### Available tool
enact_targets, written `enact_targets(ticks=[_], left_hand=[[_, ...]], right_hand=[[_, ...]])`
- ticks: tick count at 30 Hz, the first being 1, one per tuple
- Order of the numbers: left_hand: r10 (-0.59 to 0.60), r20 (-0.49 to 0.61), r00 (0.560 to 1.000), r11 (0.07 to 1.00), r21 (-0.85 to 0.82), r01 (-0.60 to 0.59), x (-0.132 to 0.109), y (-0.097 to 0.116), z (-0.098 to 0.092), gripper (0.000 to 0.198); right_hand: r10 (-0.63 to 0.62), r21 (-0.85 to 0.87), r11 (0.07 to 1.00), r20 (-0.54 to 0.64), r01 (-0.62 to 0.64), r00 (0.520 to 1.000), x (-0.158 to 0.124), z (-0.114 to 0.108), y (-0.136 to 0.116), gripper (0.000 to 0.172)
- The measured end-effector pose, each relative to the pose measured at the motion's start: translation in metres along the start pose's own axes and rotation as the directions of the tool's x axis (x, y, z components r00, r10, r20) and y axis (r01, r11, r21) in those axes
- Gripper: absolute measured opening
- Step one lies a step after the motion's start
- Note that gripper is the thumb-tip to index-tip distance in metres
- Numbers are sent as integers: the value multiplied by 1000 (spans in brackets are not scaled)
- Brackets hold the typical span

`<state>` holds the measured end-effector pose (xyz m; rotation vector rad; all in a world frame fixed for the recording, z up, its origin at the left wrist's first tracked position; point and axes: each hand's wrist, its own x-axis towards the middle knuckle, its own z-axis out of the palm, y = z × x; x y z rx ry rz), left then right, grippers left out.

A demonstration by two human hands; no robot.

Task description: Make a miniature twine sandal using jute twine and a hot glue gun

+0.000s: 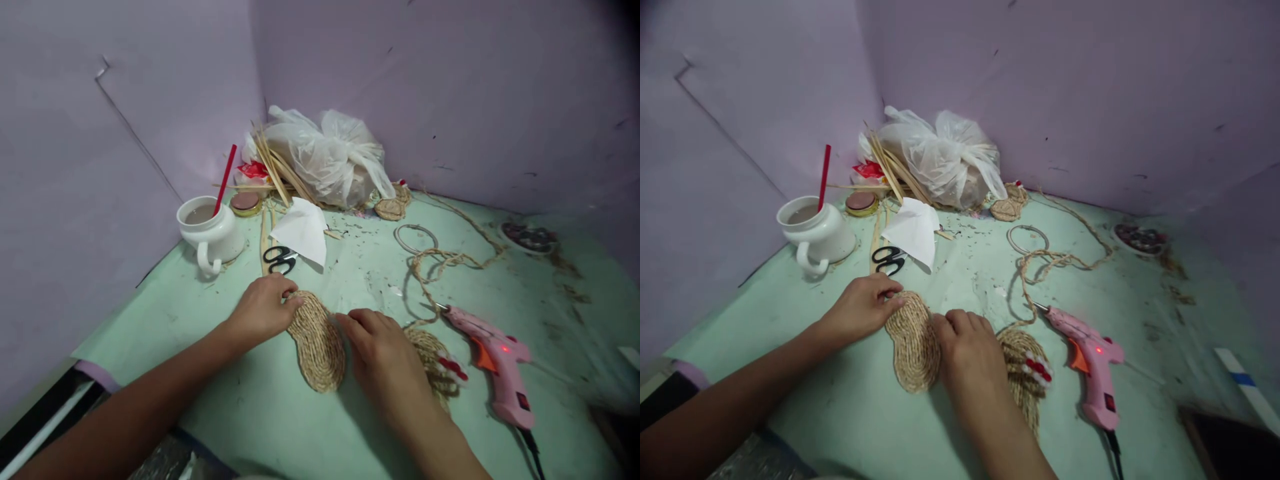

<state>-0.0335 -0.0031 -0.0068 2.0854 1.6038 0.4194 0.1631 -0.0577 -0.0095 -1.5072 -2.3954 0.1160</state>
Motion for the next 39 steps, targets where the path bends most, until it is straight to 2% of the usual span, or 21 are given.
enact_targets(ticks=[7,10,14,21,26,29,35,39], left_hand=[[-1,23,1000,1000,23,0,4,10,7,18],[6,17,1000,999,35,-7,4,12,9,20],[34,17,999,999,36,-34,4,9,9,21],[95,36,995,995,-2,-95,2,2,8,23],[103,38,994,995,-10,-103,1,2,8,22],[111,32,993,994,-20,-111,1,2,8,24],[126,59,990,992,-40,-123,3,1,6,25],[155,64,986,987,-48,-152,3,-1,4,25]], right_hand=[[79,45,995,173,-88,982,-7,0,1,32],[105,102,986,215,-130,971,-9,-1,0,29],[95,116,985,242,-126,966,-10,-5,-2,30],[108,45,991,251,-123,962,-12,-5,-10,30],[60,-1,998,131,-60,990,-24,-11,-16,34],[53,-2,999,108,-53,993,-33,-13,-15,40],[90,14,996,97,-92,991,-46,-3,-16,32],[127,15,991,131,-130,983,-49,-3,-21,48]])
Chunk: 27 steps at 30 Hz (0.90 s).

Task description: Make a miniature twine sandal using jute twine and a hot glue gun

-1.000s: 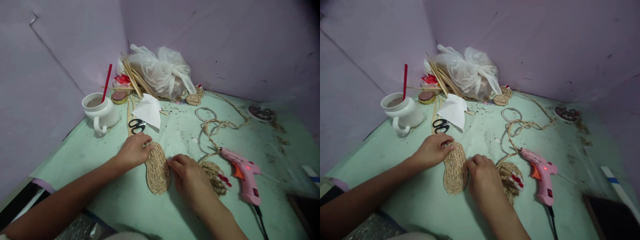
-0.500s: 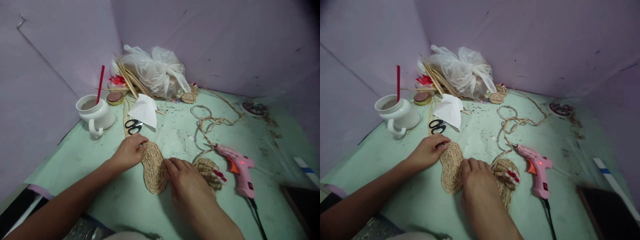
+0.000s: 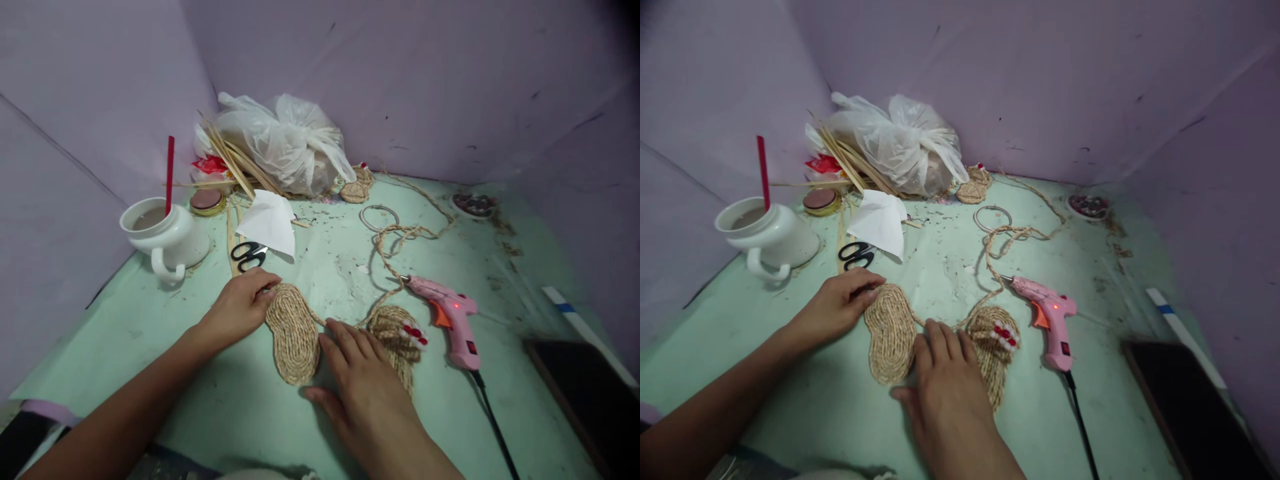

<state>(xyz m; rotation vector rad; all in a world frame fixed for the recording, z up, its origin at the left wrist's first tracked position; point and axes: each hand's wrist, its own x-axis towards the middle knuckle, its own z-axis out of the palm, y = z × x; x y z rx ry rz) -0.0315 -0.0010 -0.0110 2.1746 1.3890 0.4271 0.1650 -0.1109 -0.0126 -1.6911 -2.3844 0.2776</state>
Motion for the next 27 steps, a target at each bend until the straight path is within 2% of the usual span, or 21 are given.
enact_targets(ticks=[5,9,12,14,18,23,25,27], left_hand=[[120,26,992,992,40,-121,-2,1,1,33],[128,43,991,990,50,-130,-2,2,2,33],[124,30,992,991,35,-125,-1,1,1,31],[64,13,998,995,71,-65,-1,-1,0,31],[-135,-16,991,977,165,136,-2,-6,-5,32],[-244,-40,969,936,253,246,-7,-5,-9,32],[-250,-84,965,928,262,263,-9,-3,-9,32],[-150,-78,986,957,240,165,-10,-1,-10,33]], right_hand=[[36,-2,999,-11,-36,999,-1,0,-5,52],[55,0,998,-46,-55,997,0,2,-6,49],[62,19,998,-27,-62,998,2,2,-5,45],[52,25,998,-7,-52,999,5,1,-2,44],[41,-34,999,-27,-42,999,14,-1,10,46],[-8,-71,998,-110,0,994,20,-1,18,43],[-12,-28,1000,-173,7,985,17,-2,16,39],[14,52,999,-219,-2,976,12,-2,12,36]])
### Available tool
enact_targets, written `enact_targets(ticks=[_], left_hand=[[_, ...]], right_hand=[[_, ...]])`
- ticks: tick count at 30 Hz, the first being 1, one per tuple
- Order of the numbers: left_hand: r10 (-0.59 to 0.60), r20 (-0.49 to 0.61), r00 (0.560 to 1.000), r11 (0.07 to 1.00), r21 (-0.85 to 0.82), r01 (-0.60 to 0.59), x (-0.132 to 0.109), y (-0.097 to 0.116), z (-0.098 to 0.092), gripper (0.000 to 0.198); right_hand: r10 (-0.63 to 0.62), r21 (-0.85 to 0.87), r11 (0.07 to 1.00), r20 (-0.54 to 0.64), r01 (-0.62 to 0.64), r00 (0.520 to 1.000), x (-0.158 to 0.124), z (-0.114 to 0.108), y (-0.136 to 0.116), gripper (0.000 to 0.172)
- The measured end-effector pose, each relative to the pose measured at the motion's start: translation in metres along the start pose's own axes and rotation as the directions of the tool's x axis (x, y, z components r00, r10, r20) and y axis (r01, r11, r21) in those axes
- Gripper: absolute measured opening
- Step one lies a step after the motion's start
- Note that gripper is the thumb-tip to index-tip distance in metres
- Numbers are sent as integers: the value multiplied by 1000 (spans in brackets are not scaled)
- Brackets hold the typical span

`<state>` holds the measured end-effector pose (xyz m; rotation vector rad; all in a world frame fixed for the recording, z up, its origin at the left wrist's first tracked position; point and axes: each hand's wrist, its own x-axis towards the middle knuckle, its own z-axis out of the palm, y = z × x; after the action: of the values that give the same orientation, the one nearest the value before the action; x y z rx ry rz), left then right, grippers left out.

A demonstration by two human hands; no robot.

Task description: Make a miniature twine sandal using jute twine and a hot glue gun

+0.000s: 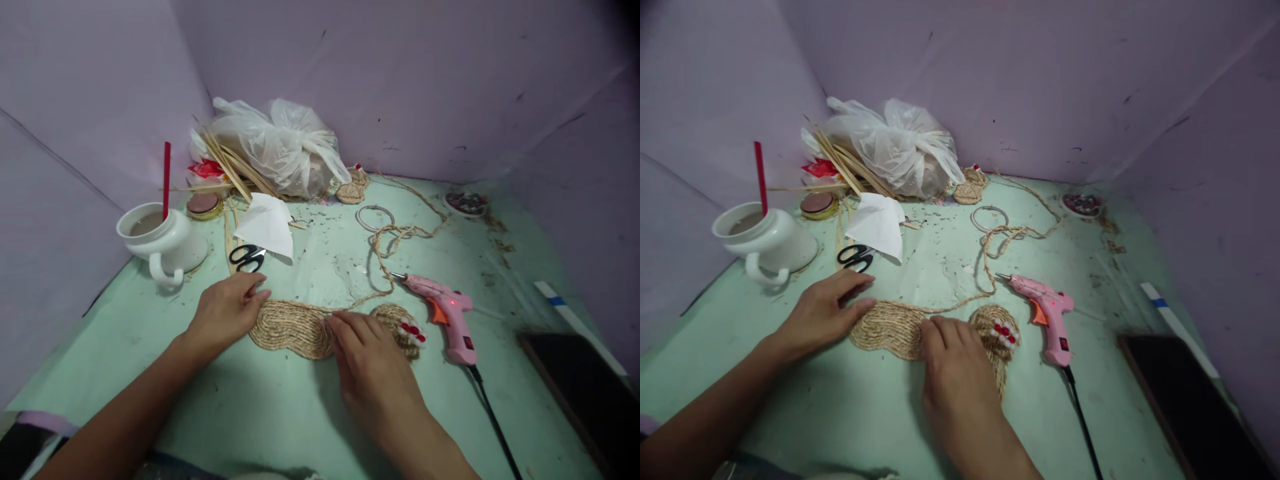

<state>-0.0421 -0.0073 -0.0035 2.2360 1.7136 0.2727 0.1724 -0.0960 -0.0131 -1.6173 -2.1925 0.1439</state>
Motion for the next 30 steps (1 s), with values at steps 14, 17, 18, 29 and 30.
enact_targets(ticks=[14,17,18,29,30], left_hand=[[334,214,918,940,-149,-307,-21,18,-8,59],[108,336,936,936,-351,18,-23,28,-14,54],[59,396,917,896,-426,126,-23,31,-14,51],[-62,319,946,998,13,61,-12,19,-9,45],[-91,281,955,996,45,81,-13,18,-11,44]], right_hand=[[69,208,978,-189,-28,980,-20,-9,2,27],[94,238,971,-263,-30,960,-23,-18,7,23],[105,249,968,-284,-32,953,-24,-21,8,22],[161,314,948,-322,-55,933,-35,-23,11,19],[164,327,944,-325,-52,931,-36,-22,10,19]])
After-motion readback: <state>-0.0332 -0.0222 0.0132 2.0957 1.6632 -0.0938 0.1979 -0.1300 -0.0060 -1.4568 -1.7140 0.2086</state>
